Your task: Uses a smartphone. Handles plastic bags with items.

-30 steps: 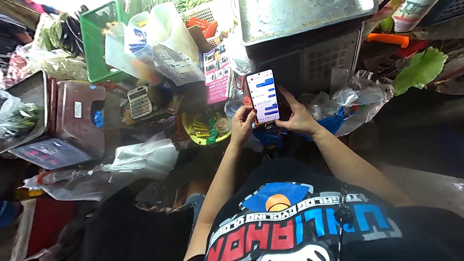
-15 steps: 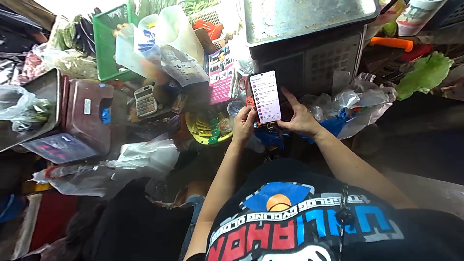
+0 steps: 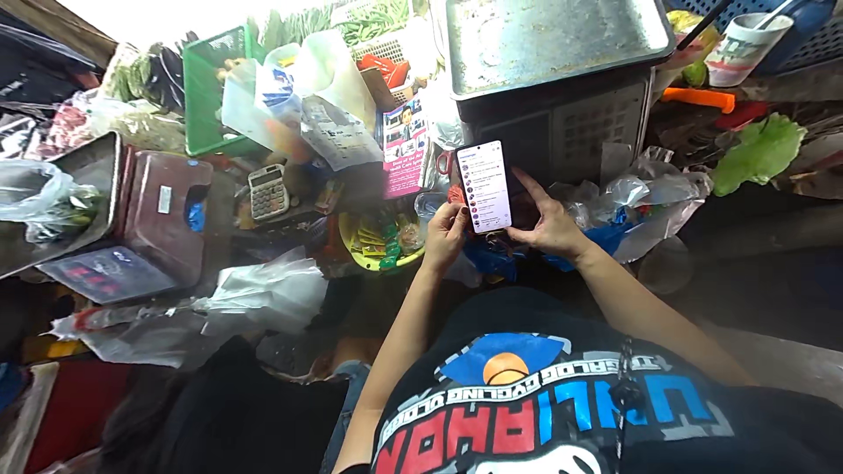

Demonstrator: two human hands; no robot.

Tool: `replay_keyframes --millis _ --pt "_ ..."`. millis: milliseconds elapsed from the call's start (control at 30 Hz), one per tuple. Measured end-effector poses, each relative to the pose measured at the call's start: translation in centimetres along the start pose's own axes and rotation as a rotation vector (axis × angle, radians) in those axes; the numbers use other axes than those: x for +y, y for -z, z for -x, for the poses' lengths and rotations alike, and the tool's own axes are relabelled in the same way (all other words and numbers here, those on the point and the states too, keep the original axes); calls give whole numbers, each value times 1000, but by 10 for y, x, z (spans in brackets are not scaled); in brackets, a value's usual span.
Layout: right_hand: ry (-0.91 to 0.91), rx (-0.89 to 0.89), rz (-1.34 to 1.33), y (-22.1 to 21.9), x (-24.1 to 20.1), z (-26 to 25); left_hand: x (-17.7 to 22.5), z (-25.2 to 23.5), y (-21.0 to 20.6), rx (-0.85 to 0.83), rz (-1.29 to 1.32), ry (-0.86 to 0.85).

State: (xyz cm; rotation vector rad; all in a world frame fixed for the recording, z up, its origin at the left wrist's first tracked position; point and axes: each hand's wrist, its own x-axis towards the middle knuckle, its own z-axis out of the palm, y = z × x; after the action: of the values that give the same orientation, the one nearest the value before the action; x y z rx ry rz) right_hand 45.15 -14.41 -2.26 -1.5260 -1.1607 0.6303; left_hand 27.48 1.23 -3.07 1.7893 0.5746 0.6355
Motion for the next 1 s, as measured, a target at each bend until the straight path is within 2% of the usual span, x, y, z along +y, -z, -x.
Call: replay_keyframes --millis 267,467,667,867,1000 --pt "49 117 267 9 -9 7 -5 -4 0 7 -4 2" --pt "196 141 433 11 -14 10 -6 -5 0 13 24 18" --pt "257 210 416 28 -25 15 -12 -6 -2 38 42 -27" --pt "270 315 399 59 -46 16 -13 -4 -1 -35 51 -92" --pt "297 388 463 75 -55 14 -14 0 -7 37 -13 -183"
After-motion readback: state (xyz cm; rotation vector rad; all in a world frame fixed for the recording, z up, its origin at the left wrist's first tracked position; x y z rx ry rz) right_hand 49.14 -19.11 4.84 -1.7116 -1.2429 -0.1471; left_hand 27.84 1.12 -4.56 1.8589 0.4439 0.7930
